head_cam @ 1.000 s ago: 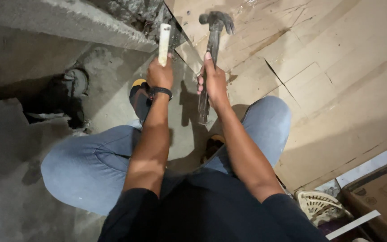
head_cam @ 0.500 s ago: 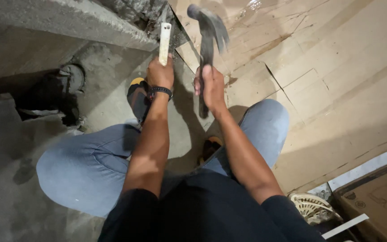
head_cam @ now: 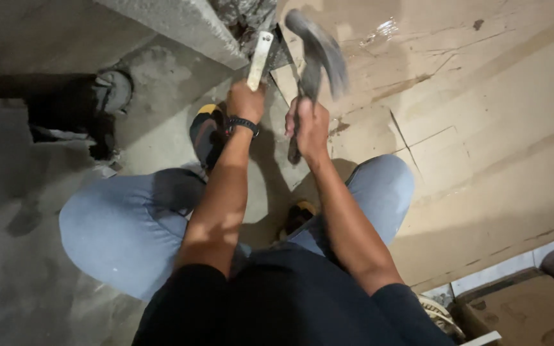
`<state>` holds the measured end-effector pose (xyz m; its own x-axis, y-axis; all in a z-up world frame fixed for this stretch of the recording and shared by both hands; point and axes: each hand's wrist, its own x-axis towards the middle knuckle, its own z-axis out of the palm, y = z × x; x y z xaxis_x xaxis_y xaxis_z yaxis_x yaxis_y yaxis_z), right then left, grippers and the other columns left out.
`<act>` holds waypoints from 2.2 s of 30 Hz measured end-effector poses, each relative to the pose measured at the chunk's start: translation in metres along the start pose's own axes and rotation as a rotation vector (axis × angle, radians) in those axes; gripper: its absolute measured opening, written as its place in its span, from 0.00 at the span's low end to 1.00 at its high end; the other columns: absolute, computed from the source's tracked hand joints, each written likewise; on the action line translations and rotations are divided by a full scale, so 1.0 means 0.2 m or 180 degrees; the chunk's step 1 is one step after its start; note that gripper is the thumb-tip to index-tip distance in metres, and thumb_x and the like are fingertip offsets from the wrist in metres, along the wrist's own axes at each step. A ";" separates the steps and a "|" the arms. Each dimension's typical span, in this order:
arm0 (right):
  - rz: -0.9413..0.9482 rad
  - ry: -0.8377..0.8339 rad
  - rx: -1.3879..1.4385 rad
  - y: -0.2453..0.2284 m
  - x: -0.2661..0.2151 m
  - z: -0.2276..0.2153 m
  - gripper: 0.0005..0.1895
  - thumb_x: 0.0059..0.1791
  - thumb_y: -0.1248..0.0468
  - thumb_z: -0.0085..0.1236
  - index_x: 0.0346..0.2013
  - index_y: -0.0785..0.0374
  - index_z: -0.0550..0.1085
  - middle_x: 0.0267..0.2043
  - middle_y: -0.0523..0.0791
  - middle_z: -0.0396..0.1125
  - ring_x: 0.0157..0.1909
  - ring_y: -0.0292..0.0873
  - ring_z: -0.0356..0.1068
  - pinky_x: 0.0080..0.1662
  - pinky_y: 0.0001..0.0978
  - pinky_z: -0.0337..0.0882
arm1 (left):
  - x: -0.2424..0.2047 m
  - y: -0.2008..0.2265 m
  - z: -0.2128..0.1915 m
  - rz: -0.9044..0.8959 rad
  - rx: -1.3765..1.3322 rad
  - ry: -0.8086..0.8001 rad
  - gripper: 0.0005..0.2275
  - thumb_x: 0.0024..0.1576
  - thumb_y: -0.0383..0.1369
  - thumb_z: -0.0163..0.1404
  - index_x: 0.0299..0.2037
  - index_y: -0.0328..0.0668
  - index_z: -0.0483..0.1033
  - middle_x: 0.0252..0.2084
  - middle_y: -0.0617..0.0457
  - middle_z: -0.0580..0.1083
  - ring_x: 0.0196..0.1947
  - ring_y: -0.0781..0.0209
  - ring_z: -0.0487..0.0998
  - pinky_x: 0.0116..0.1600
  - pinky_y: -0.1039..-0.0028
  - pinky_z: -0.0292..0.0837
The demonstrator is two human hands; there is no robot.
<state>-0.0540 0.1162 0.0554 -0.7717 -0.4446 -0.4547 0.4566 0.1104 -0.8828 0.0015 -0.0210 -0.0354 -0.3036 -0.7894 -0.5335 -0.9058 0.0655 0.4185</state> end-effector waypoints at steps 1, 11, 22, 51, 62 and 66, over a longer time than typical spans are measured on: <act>-0.0609 -0.0289 0.0174 -0.08 -0.02 0.01 0.21 0.46 0.50 0.41 0.16 0.61 0.67 0.08 0.46 0.58 0.09 0.40 0.59 0.15 0.26 0.59 | -0.03 0.03 -0.03 0.0062 -0.0016 -0.0035 0.15 0.49 0.45 0.49 0.37 0.44 0.78 0.34 0.45 0.77 0.42 0.45 0.77 0.45 0.55 0.74; 0.0387 0.0106 -0.0173 0.13 0.02 0.03 0.34 0.50 0.41 0.35 0.09 0.61 0.64 0.06 0.47 0.57 0.09 0.41 0.61 0.16 0.28 0.62 | -0.07 0.05 -0.07 0.0202 0.0059 -0.0058 0.16 0.50 0.44 0.48 0.36 0.41 0.78 0.35 0.45 0.77 0.42 0.44 0.77 0.46 0.54 0.74; 0.0481 -0.0390 -0.0969 0.23 0.01 0.05 0.25 0.49 0.43 0.47 0.25 0.63 0.70 0.11 0.45 0.59 0.13 0.39 0.61 0.18 0.28 0.63 | 0.11 -0.09 0.06 0.0244 0.0102 -0.0189 0.12 0.51 0.35 0.45 0.39 0.39 0.77 0.37 0.42 0.77 0.44 0.43 0.77 0.47 0.54 0.74; -0.0228 -0.0256 -0.0949 0.11 0.03 0.04 0.25 0.50 0.53 0.48 0.12 0.62 0.64 0.07 0.47 0.57 0.13 0.42 0.59 0.23 0.33 0.61 | -0.02 0.07 -0.07 0.0352 0.0013 -0.0110 0.13 0.51 0.36 0.44 0.35 0.34 0.77 0.33 0.41 0.77 0.41 0.44 0.78 0.45 0.57 0.74; -0.0286 -0.0236 -0.0986 0.13 0.02 0.00 0.27 0.51 0.49 0.47 0.12 0.59 0.64 0.08 0.42 0.57 0.12 0.37 0.58 0.20 0.26 0.61 | 0.05 -0.03 0.02 0.0279 -0.0083 -0.0153 0.19 0.50 0.43 0.49 0.36 0.30 0.78 0.34 0.37 0.76 0.43 0.39 0.76 0.44 0.51 0.73; 0.0872 0.0118 -0.0741 0.06 0.04 0.01 0.28 0.47 0.41 0.48 0.18 0.62 0.64 0.14 0.48 0.62 0.16 0.41 0.64 0.21 0.31 0.68 | 0.05 0.04 -0.04 0.0393 -0.0072 -0.0232 0.19 0.52 0.44 0.47 0.38 0.32 0.76 0.37 0.39 0.76 0.45 0.41 0.76 0.47 0.52 0.72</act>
<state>-0.0536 0.1126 0.0409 -0.6522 -0.3383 -0.6783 0.5389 0.4224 -0.7288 -0.0062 -0.0325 -0.0312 -0.4335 -0.7298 -0.5286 -0.8537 0.1449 0.5002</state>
